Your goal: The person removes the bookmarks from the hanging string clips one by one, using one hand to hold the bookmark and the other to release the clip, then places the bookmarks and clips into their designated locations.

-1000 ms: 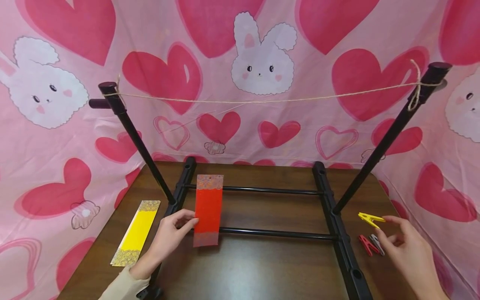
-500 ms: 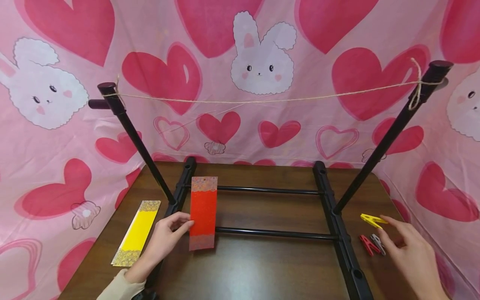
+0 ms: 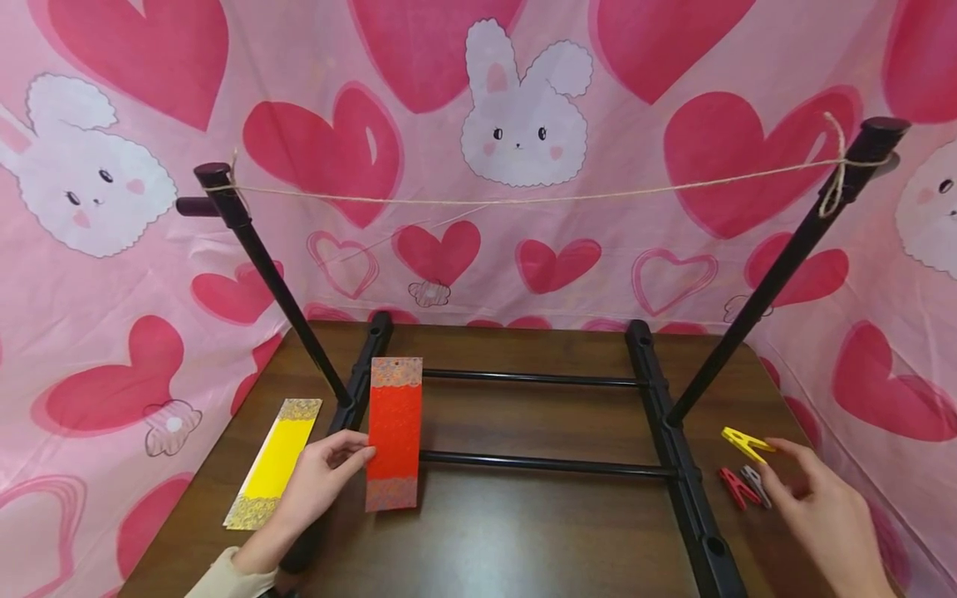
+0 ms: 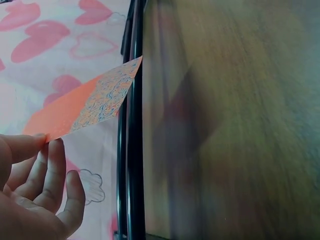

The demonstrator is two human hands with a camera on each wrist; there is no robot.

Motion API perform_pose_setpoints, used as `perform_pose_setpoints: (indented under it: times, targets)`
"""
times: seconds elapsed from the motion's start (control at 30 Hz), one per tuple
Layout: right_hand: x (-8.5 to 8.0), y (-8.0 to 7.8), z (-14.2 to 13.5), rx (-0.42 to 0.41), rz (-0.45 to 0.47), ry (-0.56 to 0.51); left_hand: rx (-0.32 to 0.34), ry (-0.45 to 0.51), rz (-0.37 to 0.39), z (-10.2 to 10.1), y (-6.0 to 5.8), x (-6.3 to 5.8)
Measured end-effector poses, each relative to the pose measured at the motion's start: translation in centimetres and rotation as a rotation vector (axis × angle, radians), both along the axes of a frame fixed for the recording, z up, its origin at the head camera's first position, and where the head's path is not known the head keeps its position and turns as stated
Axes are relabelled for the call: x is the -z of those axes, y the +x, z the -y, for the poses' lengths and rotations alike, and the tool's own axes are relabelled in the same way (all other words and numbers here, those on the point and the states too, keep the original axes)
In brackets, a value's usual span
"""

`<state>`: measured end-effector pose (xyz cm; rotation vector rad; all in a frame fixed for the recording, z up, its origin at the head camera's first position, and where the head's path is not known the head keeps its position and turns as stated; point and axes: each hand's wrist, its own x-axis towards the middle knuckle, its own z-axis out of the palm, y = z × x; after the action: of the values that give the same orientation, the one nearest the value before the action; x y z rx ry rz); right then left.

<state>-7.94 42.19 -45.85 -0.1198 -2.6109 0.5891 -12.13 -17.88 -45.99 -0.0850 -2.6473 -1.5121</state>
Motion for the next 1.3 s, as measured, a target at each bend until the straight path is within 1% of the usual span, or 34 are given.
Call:
perform_pose_setpoints:
  times: [0.17, 0.37, 0.47, 0.6, 0.73, 0.9, 1.03, 1.17, 1.3]
  targets:
    - [0.1, 0.0, -0.1, 0.018, 0.069, -0.003, -0.021, -0.005, 0.044, 0.5, 0.2, 0.0]
    - [0.3, -0.3, -0.1, 0.061, 0.218, -0.016, -0.032, -0.002, 0.08, 1.1, 0.6, 0.1]
    - [0.5, -0.3, -0.1, 0.083, 0.261, -0.036, -0.044, 0.004, 0.109, 1.4, 0.8, 0.2]
    - [0.6, -0.3, -0.3, 0.092, 0.283, -0.038, -0.058, 0.001, 0.135, 1.9, 1.1, 0.1]
    - [1.0, -0.2, -0.6, 0.079, 0.276, -0.029, -0.06, 0.002, 0.135, 2.5, 1.3, 0.2]
    - [1.5, -0.2, -1.0, 0.088, 0.309, -0.041, -0.063, 0.012, 0.131, 3.2, 1.5, 0.3]
    - [1.6, -0.4, -0.9, 0.102, 0.341, -0.049, -0.072, 0.014, 0.107, 3.7, 1.8, 0.4]
    - [1.5, -0.4, -0.8, 0.095, 0.341, -0.04, -0.071, 0.014, 0.074, 4.1, 2.1, 0.4]
    - [1.5, -0.3, -0.6, 0.096, 0.354, -0.031, -0.075, 0.008, 0.07, 4.5, 2.3, 0.5]
